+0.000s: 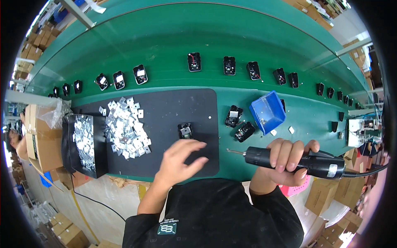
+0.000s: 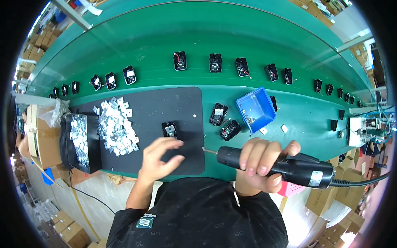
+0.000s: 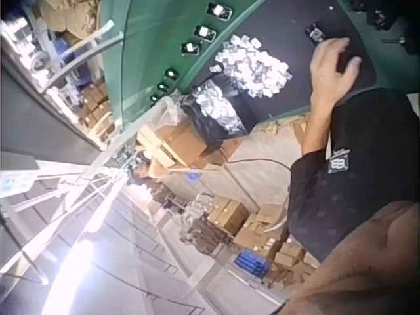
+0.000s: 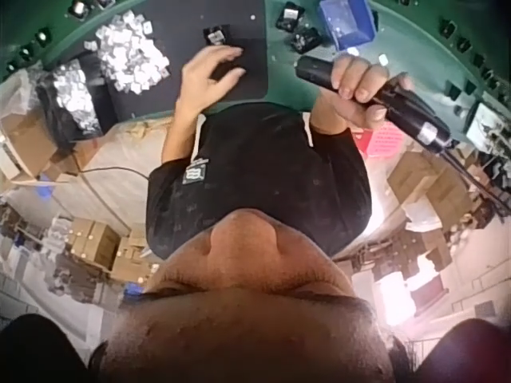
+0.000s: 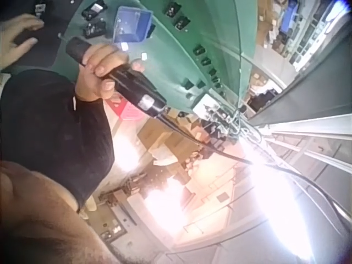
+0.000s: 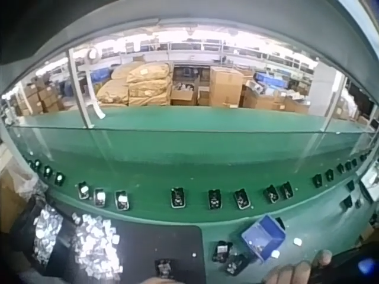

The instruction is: The person assembles electronic components by securing a circuit board into an electronic housing with screws using an electric screwdriver.

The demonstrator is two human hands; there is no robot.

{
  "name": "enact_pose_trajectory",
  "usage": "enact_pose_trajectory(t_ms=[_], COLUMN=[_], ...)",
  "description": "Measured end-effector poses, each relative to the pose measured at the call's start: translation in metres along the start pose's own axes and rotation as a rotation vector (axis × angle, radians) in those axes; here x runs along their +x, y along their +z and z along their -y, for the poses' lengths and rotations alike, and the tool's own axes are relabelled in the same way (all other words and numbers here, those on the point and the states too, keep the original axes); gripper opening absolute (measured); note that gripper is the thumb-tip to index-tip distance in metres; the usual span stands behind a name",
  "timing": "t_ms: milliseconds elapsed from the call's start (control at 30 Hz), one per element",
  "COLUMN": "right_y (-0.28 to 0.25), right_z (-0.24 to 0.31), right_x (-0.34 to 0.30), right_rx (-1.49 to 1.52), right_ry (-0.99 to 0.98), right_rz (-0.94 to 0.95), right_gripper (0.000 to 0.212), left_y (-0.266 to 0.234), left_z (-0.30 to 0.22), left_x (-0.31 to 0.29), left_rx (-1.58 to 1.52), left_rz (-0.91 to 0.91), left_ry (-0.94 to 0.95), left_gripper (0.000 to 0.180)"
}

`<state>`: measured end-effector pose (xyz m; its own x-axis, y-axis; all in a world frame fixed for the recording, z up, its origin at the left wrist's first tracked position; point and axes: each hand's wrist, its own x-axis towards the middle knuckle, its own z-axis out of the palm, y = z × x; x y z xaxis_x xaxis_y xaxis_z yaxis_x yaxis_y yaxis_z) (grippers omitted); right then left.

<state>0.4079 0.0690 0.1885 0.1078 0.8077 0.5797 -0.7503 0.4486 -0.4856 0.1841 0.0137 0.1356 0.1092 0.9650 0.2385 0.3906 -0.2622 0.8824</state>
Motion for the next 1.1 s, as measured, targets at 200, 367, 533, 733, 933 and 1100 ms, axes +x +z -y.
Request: enact_pose_trajectory(t_ms=[200, 367, 533, 733, 933, 1100], right_y=[0.021, 0.025, 0.031, 0.044, 0.052, 0.057], right_z=[-0.011, -0.011, -0.012, -0.014, -0.023, -0.026], right_x=[-0.010, -0.013, -0.013, -0.011, -0.011, -0.012], right_rx=[0.019, 0.006, 0.010, 0.089, 0.147, 0.166], right_ry=[0.085, 0.102, 0.082, 0.031, 0.003, -0.015], right_rz=[0.048, 0.062, 0.048, 0.071, 0.109, 0.084], right_gripper=[0.049, 0.048, 0.046, 0.044, 0.046, 0.046], left_y=[0.020, 0.025, 0.035, 0.068, 0.065, 0.063], left_z=[-0.009, -0.002, 0.009, 0.000, -0.008, -0.011], left_x=[-0.003, -0.009, -0.025, -0.048, -0.050, -0.053], left_rx=[-0.184, -0.139, -0.692, -2.122, -2.235, -2.293], left_rz=[0.000, -0.030, 0.008, 0.053, 0.064, 0.054], left_ry=[0.021, 0.125, -0.137, -0.346, -0.268, -0.274], left_gripper=[0.031, 0.020, 0.018, 0.025, 0.027, 0.027])
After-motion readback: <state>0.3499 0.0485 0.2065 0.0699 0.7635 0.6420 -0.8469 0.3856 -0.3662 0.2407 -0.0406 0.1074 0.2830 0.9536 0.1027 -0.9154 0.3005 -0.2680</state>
